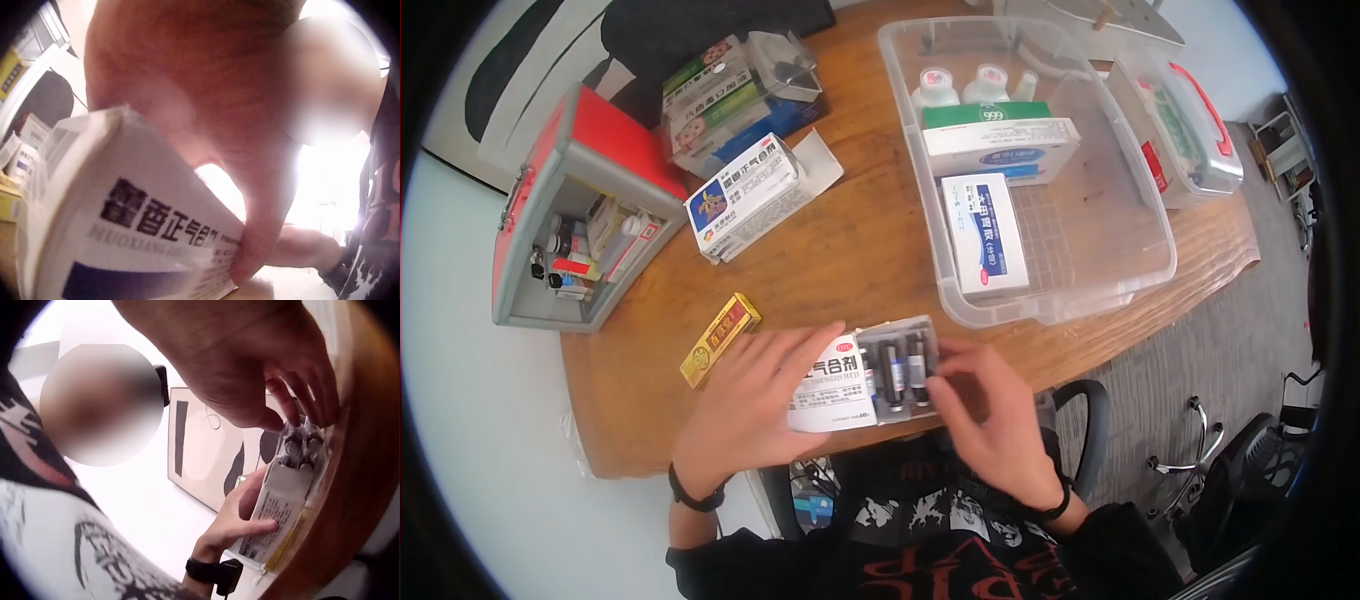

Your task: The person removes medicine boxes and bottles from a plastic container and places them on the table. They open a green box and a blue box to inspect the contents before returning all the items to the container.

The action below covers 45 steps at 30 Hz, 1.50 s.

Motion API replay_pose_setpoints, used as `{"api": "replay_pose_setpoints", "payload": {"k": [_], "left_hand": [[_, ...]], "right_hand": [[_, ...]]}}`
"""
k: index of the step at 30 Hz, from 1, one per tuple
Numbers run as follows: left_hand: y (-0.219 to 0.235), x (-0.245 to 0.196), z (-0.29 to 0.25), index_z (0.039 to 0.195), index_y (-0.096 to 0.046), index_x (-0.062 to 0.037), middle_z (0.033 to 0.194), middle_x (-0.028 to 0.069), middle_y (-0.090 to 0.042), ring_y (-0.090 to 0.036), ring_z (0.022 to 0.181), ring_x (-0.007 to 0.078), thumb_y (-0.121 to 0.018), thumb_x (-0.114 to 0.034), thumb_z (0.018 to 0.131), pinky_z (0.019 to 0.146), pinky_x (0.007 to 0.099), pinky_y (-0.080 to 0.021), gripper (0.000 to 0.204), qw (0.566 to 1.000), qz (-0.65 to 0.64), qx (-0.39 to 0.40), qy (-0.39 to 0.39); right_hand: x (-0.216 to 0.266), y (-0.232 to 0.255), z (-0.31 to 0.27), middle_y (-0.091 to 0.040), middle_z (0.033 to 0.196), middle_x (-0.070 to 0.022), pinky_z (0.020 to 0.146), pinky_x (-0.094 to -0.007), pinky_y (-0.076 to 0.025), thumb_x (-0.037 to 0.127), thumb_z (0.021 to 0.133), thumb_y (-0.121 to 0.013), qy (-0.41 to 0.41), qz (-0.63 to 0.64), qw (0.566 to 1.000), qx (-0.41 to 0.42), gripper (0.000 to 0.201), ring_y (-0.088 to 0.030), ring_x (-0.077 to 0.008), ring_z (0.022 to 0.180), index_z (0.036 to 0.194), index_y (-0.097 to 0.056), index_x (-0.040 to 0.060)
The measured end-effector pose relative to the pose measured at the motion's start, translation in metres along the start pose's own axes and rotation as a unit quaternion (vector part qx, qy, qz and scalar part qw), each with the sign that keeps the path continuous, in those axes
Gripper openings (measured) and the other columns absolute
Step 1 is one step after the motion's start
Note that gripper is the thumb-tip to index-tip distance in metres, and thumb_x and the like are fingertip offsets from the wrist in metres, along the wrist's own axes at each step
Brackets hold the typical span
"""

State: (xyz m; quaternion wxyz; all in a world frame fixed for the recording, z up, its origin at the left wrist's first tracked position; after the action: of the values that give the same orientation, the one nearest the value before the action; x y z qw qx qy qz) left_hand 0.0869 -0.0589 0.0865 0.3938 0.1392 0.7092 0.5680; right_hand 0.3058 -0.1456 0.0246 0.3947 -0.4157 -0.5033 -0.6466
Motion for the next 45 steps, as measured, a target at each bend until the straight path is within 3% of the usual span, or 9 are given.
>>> {"api": "replay_pose_setpoints", "payload": {"k": [5, 12, 17, 21, 29, 32, 36, 41, 45], "left_hand": [[-0.011, -0.001, -0.002, 0.155, -0.058, -0.0064, 0.141, 0.0147, -0.069, -0.069, 0.121, 0.0372, -0.096, -0.019, 0.066, 0.102, 0.0470, -0.055, 0.098, 0.994, -0.058, -0.092, 0.003], [-0.030, -0.013, -0.011, 0.161, -0.047, -0.0042, 0.138, 0.0205, -0.064, -0.067, 0.124, 0.0360, -0.103, -0.019, 0.060, 0.103, 0.0459, -0.056, 0.117, 0.977, -0.128, -0.169, 0.008], [-0.036, -0.022, -0.019, 0.161, -0.031, -0.0099, 0.142, 0.0211, -0.040, -0.055, 0.131, 0.0357, -0.102, -0.014, 0.065, 0.106, 0.0479, -0.052, 0.120, 0.958, -0.159, -0.239, -0.014], [-0.045, -0.030, -0.012, 0.150, -0.033, -0.0136, 0.143, 0.0229, -0.040, -0.054, 0.132, 0.0365, -0.102, -0.012, 0.065, 0.106, 0.0483, -0.052, 0.109, 0.947, -0.151, -0.280, -0.037], [-0.079, -0.025, -0.035, 0.154, -0.039, -0.0118, 0.150, 0.0261, -0.044, -0.051, 0.136, 0.0413, -0.105, -0.036, 0.067, 0.113, 0.0553, -0.046, 0.112, 0.895, -0.132, -0.425, -0.038], [-0.083, -0.027, -0.043, 0.156, -0.029, 0.0001, 0.153, 0.0286, -0.048, -0.053, 0.136, 0.0406, -0.097, -0.057, 0.077, 0.112, 0.0554, -0.048, 0.119, 0.888, 0.003, -0.457, -0.039], [-0.095, -0.015, -0.048, 0.159, -0.023, 0.0004, 0.155, 0.0297, -0.046, -0.056, 0.136, 0.0398, -0.095, -0.054, 0.082, 0.111, 0.0532, -0.055, 0.119, 0.839, -0.149, -0.520, -0.057], [-0.077, -0.027, -0.050, 0.160, -0.024, -0.0032, 0.156, 0.0292, -0.038, -0.057, 0.137, 0.0400, -0.094, -0.049, 0.086, 0.109, 0.0487, -0.060, 0.112, 0.899, -0.098, -0.425, 0.041], [-0.076, -0.033, -0.047, 0.159, -0.027, -0.0047, 0.154, 0.0268, -0.032, -0.058, 0.135, 0.0400, -0.092, -0.047, 0.089, 0.107, 0.0485, -0.061, 0.104, 0.878, -0.040, -0.477, 0.009]], "right_hand": [[0.025, -0.013, -0.003, -0.062, 0.155, -0.0224, 0.111, -0.0548, -0.050, 0.016, 0.100, -0.078, 0.103, -0.105, 0.988, 0.047, 0.044, -0.058, -0.0474, 0.139, 0.140, -0.068, 0.0039], [0.037, -0.006, -0.007, -0.056, 0.165, -0.0171, 0.123, -0.0577, -0.037, 0.023, 0.097, -0.080, 0.109, -0.106, 0.987, 0.056, 0.069, -0.045, -0.0542, 0.149, 0.157, -0.055, 0.0010], [0.033, 0.017, -0.016, -0.054, 0.154, -0.0301, 0.111, -0.0482, -0.054, 0.001, 0.095, -0.081, 0.145, -0.010, 0.986, -0.076, 0.057, -0.059, -0.0407, 0.141, 0.148, -0.061, -0.0005], [0.036, 0.006, -0.022, -0.059, 0.147, -0.0267, 0.098, -0.0417, -0.063, -0.001, 0.096, -0.080, 0.159, 0.030, 0.984, -0.073, 0.038, -0.073, -0.0358, 0.120, 0.134, -0.074, 0.0004], [0.052, -0.013, -0.019, -0.074, 0.132, -0.0267, 0.098, -0.0422, -0.062, 0.005, 0.090, -0.086, 0.184, 0.158, 0.961, -0.134, 0.040, -0.076, -0.0388, 0.117, 0.128, -0.075, 0.0000], [0.073, -0.013, -0.010, -0.075, 0.129, -0.0254, 0.104, -0.0440, -0.059, 0.010, 0.092, -0.085, 0.170, 0.150, 0.973, -0.039, 0.038, -0.074, -0.0425, 0.121, 0.125, -0.072, -0.0031], [0.091, -0.022, 0.002, -0.080, 0.122, -0.0110, 0.090, -0.0393, -0.065, 0.013, 0.080, -0.095, 0.234, 0.022, 0.971, -0.045, 0.041, -0.077, -0.0366, 0.114, 0.119, -0.082, 0.0072], [0.096, -0.023, 0.003, -0.079, 0.124, -0.0077, 0.085, -0.0380, -0.067, 0.010, 0.081, -0.092, 0.259, -0.052, 0.963, -0.050, 0.038, -0.078, -0.0347, 0.113, 0.118, -0.085, 0.0137], [0.096, -0.022, 0.003, -0.078, 0.124, -0.0084, 0.084, -0.0376, -0.067, 0.008, 0.082, -0.090, 0.250, -0.054, 0.965, -0.058, 0.036, -0.078, -0.0347, 0.113, 0.117, -0.085, 0.0124]]}}
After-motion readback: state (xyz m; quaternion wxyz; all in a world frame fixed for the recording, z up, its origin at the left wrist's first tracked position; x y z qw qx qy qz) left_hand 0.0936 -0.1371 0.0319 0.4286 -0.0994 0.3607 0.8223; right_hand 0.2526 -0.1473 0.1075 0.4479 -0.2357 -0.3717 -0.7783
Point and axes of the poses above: each hand's wrist, its own z-axis towards the middle knuckle, its own y-axis out of the back of the hand, x = y × z, the point moved 6 cm from there along z, towards the middle knuckle
